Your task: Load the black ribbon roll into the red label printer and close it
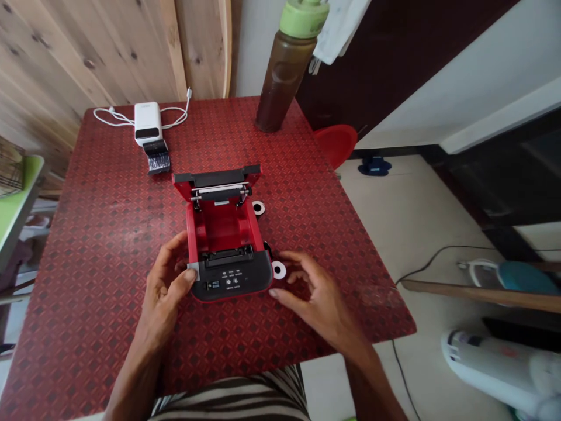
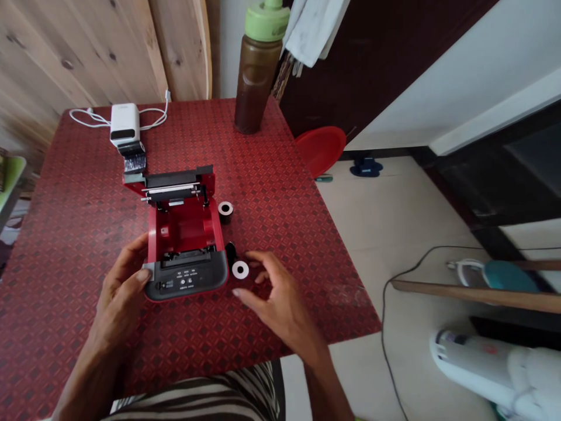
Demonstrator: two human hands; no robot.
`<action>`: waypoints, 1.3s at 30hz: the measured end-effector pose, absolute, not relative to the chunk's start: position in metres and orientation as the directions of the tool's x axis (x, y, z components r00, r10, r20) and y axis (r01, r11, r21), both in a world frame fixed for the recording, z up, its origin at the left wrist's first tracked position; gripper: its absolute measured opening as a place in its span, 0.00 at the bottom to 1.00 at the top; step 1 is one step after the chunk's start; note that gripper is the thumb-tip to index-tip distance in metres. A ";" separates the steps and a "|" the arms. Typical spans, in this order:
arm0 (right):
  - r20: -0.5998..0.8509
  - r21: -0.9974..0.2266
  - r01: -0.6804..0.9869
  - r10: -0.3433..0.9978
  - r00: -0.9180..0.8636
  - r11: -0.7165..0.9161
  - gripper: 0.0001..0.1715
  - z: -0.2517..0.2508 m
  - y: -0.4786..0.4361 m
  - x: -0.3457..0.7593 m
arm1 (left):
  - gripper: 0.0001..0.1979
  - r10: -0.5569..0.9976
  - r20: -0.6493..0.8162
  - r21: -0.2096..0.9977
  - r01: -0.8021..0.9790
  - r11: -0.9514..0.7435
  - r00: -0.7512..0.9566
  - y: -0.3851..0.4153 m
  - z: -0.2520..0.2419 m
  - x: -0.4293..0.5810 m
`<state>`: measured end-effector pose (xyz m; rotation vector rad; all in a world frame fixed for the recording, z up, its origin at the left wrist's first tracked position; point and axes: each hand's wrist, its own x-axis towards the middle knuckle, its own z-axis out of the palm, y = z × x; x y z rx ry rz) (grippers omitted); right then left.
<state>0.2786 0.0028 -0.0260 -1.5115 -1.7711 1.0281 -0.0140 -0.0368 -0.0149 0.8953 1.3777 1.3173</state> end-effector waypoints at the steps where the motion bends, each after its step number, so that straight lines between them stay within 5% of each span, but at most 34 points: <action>1: -0.006 -0.838 0.540 0.989 -0.146 0.074 0.27 -0.031 -0.003 0.271 | 0.29 0.959 -0.155 0.984 -0.119 0.130 -0.237 -0.037 -0.015 -0.014; 6: 0.146 -0.822 0.553 0.989 -0.025 0.135 0.08 -0.048 -0.008 0.248 | 0.30 0.962 -0.144 0.986 -0.118 0.120 -0.232 -0.037 -0.018 -0.015; 11: 0.026 -0.923 0.385 0.999 0.048 0.006 0.17 -0.024 -0.012 0.272 | 0.31 0.963 -0.154 0.984 -0.120 0.130 -0.220 -0.037 -0.017 -0.014; 19: 0.144 -0.921 0.275 0.897 -0.418 0.276 0.15 0.066 0.006 0.286 | 0.33 0.955 -0.174 0.982 -0.114 0.150 -0.239 -0.036 -0.011 -0.011; 24: 0.170 -0.707 0.491 0.797 -0.580 0.509 0.20 0.076 0.043 0.240 | 0.33 0.954 -0.195 0.977 -0.129 0.169 -0.227 -0.036 -0.008 -0.010; 30: 0.029 -0.362 0.670 0.727 -0.686 0.648 0.08 0.067 0.072 0.178 | 0.31 0.965 -0.172 0.977 -0.160 0.142 -0.196 -0.034 -0.005 -0.009; 39: -0.109 -0.162 0.688 0.680 -0.725 0.707 0.12 0.070 0.079 0.158 | 0.29 0.964 -0.185 0.975 -0.159 0.156 -0.191 -0.036 -0.005 -0.009</action>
